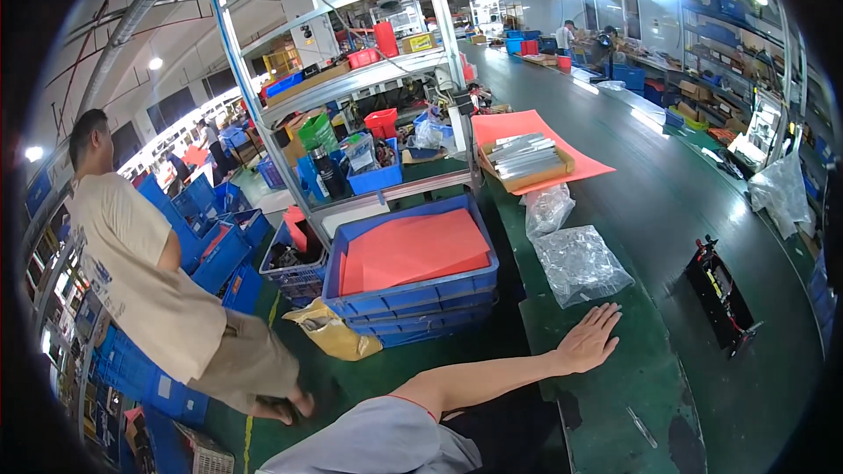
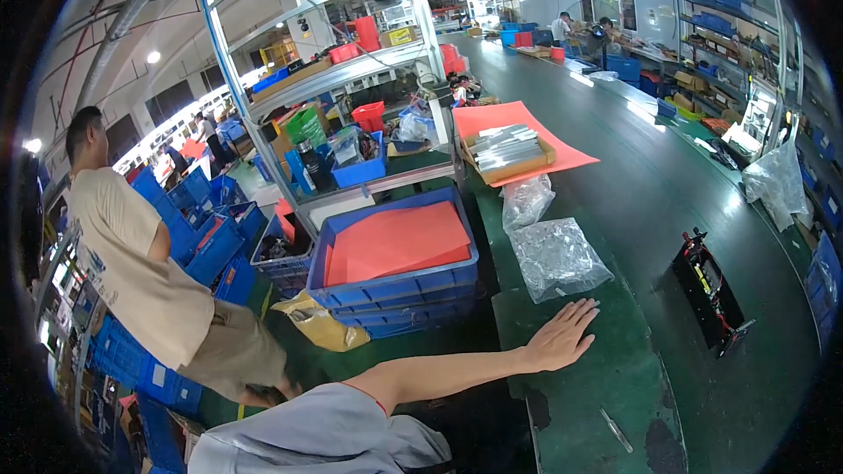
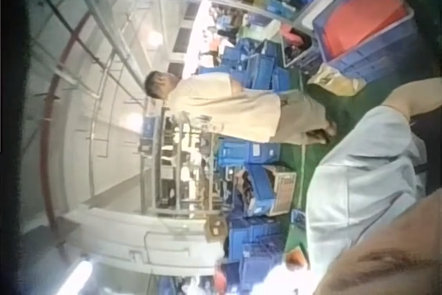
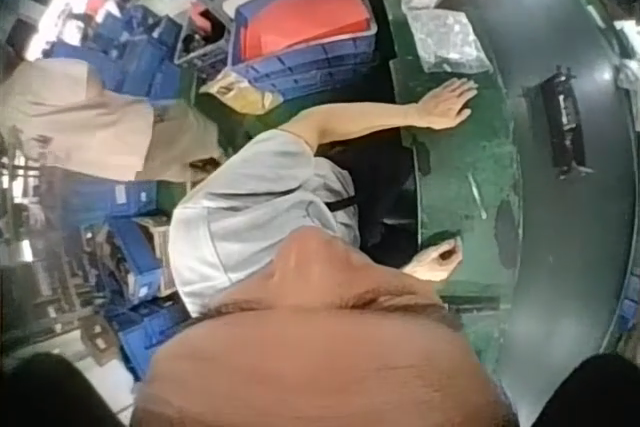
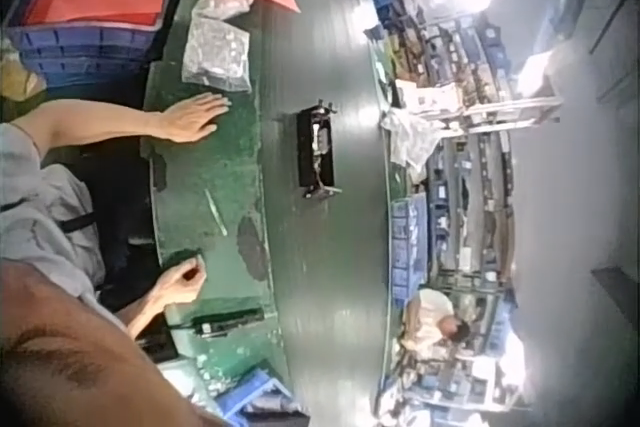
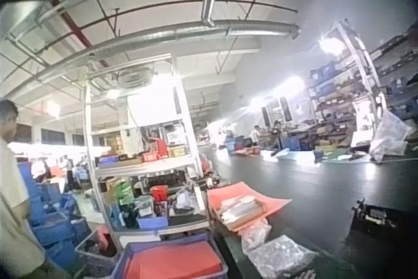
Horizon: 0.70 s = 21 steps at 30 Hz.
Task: Assembling and securing components inside an electronic device using a powered screwdriver.
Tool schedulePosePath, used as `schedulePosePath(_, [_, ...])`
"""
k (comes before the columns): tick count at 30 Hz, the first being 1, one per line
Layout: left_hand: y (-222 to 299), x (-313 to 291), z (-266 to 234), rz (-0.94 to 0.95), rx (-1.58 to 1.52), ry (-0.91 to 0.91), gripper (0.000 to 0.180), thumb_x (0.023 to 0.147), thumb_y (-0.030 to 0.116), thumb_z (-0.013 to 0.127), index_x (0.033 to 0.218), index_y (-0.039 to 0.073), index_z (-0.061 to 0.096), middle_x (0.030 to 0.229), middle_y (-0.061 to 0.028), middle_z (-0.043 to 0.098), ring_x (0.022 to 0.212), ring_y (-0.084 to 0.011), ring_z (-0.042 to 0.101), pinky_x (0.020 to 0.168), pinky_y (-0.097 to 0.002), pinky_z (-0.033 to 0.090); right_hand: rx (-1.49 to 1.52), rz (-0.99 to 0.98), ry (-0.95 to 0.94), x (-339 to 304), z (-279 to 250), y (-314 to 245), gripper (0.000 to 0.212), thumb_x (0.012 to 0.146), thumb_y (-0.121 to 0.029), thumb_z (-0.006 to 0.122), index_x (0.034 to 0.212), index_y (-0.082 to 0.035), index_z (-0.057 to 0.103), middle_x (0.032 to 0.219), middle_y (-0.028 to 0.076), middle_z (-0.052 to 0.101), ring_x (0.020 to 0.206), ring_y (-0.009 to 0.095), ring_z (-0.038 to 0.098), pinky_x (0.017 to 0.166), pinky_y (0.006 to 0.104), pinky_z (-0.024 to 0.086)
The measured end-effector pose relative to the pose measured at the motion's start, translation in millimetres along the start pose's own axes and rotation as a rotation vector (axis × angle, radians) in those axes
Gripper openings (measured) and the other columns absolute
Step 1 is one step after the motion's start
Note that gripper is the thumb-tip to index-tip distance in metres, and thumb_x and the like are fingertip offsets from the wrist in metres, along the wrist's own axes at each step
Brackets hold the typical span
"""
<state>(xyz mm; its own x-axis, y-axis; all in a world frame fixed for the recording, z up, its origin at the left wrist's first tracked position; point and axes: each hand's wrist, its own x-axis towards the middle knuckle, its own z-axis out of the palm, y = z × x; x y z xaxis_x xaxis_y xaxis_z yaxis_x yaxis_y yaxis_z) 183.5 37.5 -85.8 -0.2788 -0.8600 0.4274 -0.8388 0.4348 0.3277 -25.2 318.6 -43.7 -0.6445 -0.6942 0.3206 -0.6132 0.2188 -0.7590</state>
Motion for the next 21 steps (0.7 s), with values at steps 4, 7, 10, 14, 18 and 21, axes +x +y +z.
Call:
schedulePosePath(4, [-1.9, -1.5, 2.1, 0.005, 0.02, -0.007, 0.057, 0.107, 0.03, 0.045, 0.15, -0.007, 0.037, 0.16, -0.0217, 0.036, 0.151, -0.0368, 0.03, 0.127, -0.0464, 0.022, -0.023, -0.003, -0.004, -1.5, 0.4, 1.1, 0.026, 0.102, -0.024, 0.065, 0.106, 0.001, 0.073, 0.098, 0.02, 0.074, 0.088, 0.033, 0.072, 0.08, 0.0396, 0.058])
schedulePosePath(7, [-3.3, -4.1, 2.9, 0.007, 0.023, -0.003, 0.057, 0.107, 0.03, 0.044, 0.15, -0.007, 0.037, 0.16, -0.0215, 0.035, 0.151, -0.0371, 0.03, 0.127, -0.0466, 0.022, -0.024, 0.02, 0.015, -3.5, 0.2, -2.4, 0.027, 0.103, -0.024, 0.064, 0.106, 0.001, 0.074, 0.098, 0.02, 0.074, 0.088, 0.034, 0.072, 0.08, 0.0401, 0.058])
schedulePosePath(10, [-3.3, -6.6, 3.1, 0.002, 0.037, -0.006, 0.057, 0.107, 0.03, 0.044, 0.15, -0.008, 0.038, 0.16, -0.0218, 0.036, 0.151, -0.0372, 0.03, 0.127, -0.0469, 0.022, -0.032, -0.03, 0.048, -4.6, 1.1, -0.3, 0.028, 0.102, -0.025, 0.066, 0.104, 0.001, 0.074, 0.095, 0.019, 0.075, 0.083, 0.033, 0.073, 0.076, 0.0402, 0.059])
schedulePosePath(14, [14.8, 10.2, -25.5, -0.007, -0.196, 0.004, 0.054, 0.091, 0.017, 0.061, 0.136, -0.01, 0.049, 0.145, -0.0299, 0.047, 0.135, -0.0453, 0.044, 0.117, -0.0509, 0.034, -0.022, -0.023, 0.142, -1.6, 4.8, 1.3, 0.024, 0.099, -0.023, 0.069, 0.101, 0.0, 0.076, 0.091, 0.018, 0.076, 0.075, 0.031, 0.072, 0.07, 0.0401, 0.059])
schedulePosePath(18, [2.4, 4.8, -31.0, 0.057, -0.08, 0.095, 0.051, 0.092, 0.017, 0.062, 0.135, -0.01, 0.05, 0.144, -0.0288, 0.049, 0.134, -0.0451, 0.045, 0.114, -0.0516, 0.037, 0.047, 0.017, 0.123, -2.6, 5.9, -10.0, 0.02, 0.097, -0.019, 0.068, 0.104, -0.002, 0.076, 0.094, 0.019, 0.075, 0.081, 0.032, 0.073, 0.076, 0.0394, 0.057])
schedulePosePath(21, [4.9, 7.3, -19.4, 0.104, -0.027, 0.081, 0.052, 0.094, 0.017, 0.063, 0.137, -0.009, 0.05, 0.146, -0.0264, 0.049, 0.134, -0.044, 0.046, 0.115, -0.0515, 0.036, 0.066, 0.109, 0.106, -1.7, 6.0, -0.6, 0.02, 0.097, -0.02, 0.067, 0.106, -0.004, 0.075, 0.087, 0.018, 0.073, 0.075, 0.03, 0.071, 0.07, 0.04, 0.056])
